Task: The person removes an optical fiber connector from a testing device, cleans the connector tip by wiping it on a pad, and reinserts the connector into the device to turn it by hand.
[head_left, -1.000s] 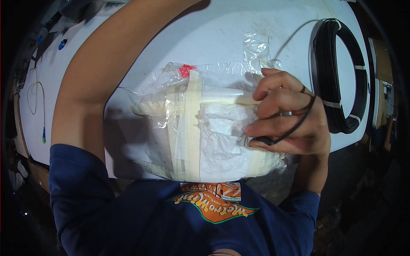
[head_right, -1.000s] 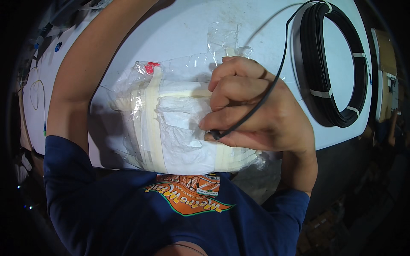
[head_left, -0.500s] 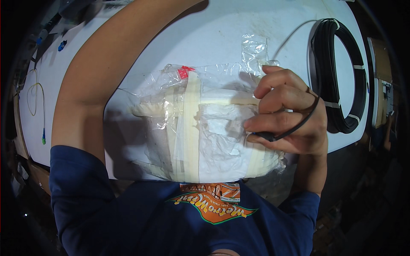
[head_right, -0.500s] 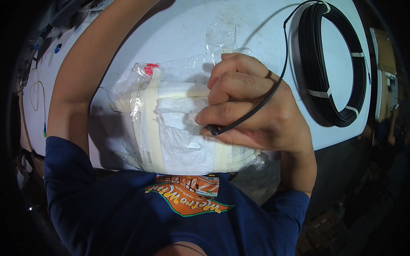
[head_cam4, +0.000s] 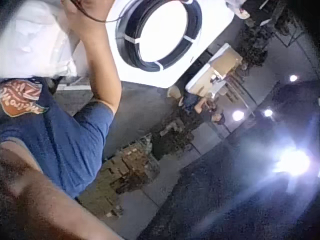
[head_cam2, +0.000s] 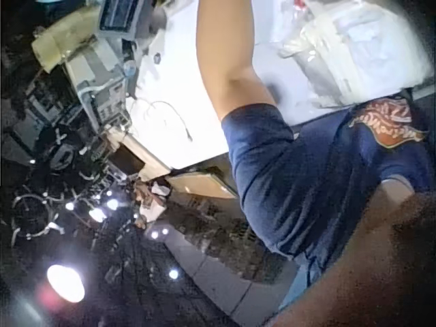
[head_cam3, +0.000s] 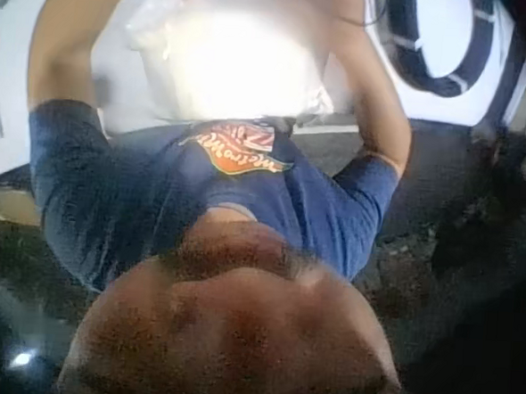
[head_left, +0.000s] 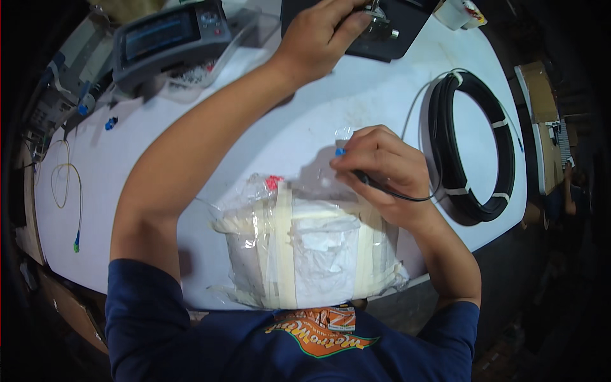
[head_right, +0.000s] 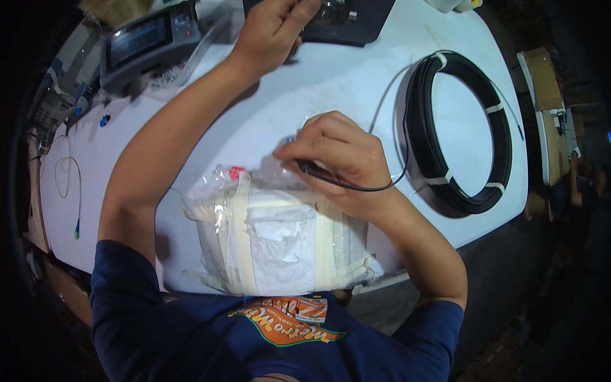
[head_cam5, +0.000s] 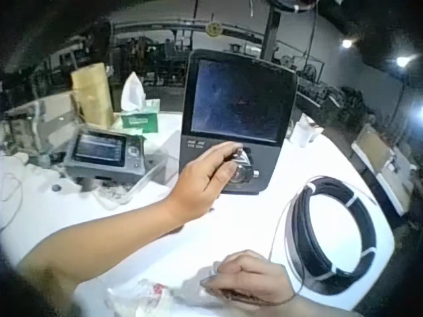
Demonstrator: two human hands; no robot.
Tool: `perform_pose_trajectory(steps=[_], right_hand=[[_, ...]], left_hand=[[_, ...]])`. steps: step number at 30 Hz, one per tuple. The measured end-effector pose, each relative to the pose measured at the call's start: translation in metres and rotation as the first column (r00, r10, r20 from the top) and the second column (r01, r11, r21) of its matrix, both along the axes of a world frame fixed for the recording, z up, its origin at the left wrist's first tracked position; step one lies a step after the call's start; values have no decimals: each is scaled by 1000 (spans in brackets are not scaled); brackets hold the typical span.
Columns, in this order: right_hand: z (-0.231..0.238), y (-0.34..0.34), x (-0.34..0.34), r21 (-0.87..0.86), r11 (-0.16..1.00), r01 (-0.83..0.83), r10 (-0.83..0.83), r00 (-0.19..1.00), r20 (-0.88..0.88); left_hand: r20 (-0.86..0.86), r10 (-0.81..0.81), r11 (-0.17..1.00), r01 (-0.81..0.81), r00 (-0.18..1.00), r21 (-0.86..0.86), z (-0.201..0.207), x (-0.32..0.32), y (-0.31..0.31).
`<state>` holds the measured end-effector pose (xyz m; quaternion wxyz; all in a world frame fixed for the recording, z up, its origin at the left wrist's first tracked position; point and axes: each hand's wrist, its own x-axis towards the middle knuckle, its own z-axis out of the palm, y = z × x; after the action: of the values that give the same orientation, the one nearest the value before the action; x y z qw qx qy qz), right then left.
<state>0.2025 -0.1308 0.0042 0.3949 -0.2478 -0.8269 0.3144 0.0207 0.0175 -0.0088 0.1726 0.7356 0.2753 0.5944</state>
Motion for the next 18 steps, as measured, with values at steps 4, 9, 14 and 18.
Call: perform_pose_trajectory(steps=[4,9,14,18], right_hand=[[1,32,-14,119,957,263,-263,965,-15],[-5,85,-18,462,775,431,-402,901,-164],[-2,92,-13,672,614,413,-415,894,-170],[-2,96,-13,653,603,457,-448,872,-197]], left_hand=[[22,-11,1000,12,1000,-29,6,-7,-3],[-45,-58,998,56,997,-36,-1,-7,7],[-53,-93,990,87,994,-110,5,-9,0],[-50,-96,989,90,994,-115,6,-12,-2]])
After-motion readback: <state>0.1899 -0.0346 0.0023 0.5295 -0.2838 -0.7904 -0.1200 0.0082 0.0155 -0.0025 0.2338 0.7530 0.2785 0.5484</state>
